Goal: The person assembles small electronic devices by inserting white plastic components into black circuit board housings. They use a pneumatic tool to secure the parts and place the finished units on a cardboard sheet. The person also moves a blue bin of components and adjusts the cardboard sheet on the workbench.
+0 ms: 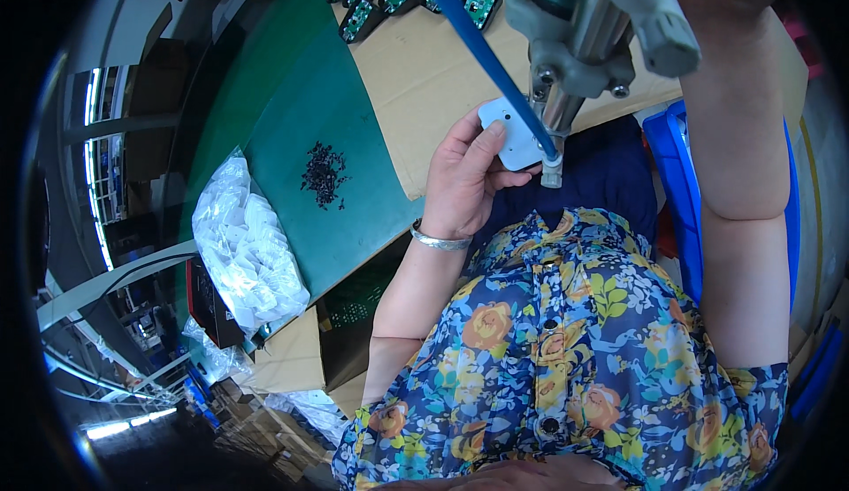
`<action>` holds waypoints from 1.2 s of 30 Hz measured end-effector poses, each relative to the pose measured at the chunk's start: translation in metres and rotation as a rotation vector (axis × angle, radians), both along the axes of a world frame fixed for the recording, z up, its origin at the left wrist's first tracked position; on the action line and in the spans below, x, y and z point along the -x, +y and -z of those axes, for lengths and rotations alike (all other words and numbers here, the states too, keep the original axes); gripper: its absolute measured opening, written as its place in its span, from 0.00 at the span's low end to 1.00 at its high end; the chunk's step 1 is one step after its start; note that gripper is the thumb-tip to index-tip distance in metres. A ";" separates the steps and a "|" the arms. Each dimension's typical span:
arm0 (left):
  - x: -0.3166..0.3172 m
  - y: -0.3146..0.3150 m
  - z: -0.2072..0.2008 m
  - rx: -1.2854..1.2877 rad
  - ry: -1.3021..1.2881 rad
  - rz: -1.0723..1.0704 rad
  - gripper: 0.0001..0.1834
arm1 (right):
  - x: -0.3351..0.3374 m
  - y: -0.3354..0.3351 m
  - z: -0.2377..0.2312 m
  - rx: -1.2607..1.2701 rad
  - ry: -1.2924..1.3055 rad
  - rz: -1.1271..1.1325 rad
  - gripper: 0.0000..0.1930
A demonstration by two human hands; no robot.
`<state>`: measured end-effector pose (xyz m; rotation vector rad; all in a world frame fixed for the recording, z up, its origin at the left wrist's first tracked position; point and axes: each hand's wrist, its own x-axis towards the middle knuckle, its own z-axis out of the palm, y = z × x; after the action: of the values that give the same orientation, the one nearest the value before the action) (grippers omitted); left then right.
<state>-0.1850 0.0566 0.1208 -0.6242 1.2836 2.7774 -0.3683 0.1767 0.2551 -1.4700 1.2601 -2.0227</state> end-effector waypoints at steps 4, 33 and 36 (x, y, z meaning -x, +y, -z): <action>0.006 0.002 -0.002 -0.023 -0.001 -0.008 0.17 | 0.002 0.009 -0.002 -0.009 0.006 0.045 0.17; 0.001 0.005 0.010 0.063 0.007 0.041 0.15 | -0.008 0.005 0.004 -0.005 -0.004 0.008 0.19; 0.002 0.005 0.007 0.038 0.016 0.029 0.15 | -0.008 0.008 0.003 -0.005 -0.003 0.018 0.19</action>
<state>-0.1866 0.0620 0.1134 -0.5816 1.3408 2.7471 -0.3608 0.1848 0.2524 -1.4580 1.2813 -2.0306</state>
